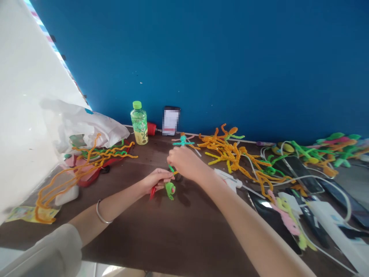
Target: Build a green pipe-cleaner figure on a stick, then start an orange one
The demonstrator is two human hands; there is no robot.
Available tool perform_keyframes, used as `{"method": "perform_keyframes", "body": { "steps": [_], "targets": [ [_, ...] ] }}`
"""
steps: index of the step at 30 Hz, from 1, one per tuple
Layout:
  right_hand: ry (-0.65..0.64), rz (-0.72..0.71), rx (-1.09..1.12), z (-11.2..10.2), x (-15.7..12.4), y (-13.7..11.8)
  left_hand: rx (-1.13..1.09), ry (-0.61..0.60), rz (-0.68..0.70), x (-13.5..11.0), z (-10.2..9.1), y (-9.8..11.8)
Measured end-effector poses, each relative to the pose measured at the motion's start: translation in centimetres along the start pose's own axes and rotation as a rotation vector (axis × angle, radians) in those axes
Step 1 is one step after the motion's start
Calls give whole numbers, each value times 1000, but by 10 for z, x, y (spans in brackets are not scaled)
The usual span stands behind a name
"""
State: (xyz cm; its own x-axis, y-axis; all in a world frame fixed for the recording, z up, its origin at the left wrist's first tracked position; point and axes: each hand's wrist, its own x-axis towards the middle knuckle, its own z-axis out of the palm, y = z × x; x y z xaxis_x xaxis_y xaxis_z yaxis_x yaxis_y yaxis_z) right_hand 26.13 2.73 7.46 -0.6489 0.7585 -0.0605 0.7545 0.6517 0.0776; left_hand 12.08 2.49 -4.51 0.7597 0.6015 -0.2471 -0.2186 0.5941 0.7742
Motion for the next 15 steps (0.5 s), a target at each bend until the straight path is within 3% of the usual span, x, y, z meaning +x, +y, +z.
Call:
{"method": "perform_keyframes", "body": {
  "steps": [6, 15],
  "targets": [
    [52, -70, -128, 8, -2, -11, -19, 42, 15, 0, 2, 0],
    [131, -26, -100, 16, -28, -18, -199, 36, 94, 3, 2, 0]
  ]
}}
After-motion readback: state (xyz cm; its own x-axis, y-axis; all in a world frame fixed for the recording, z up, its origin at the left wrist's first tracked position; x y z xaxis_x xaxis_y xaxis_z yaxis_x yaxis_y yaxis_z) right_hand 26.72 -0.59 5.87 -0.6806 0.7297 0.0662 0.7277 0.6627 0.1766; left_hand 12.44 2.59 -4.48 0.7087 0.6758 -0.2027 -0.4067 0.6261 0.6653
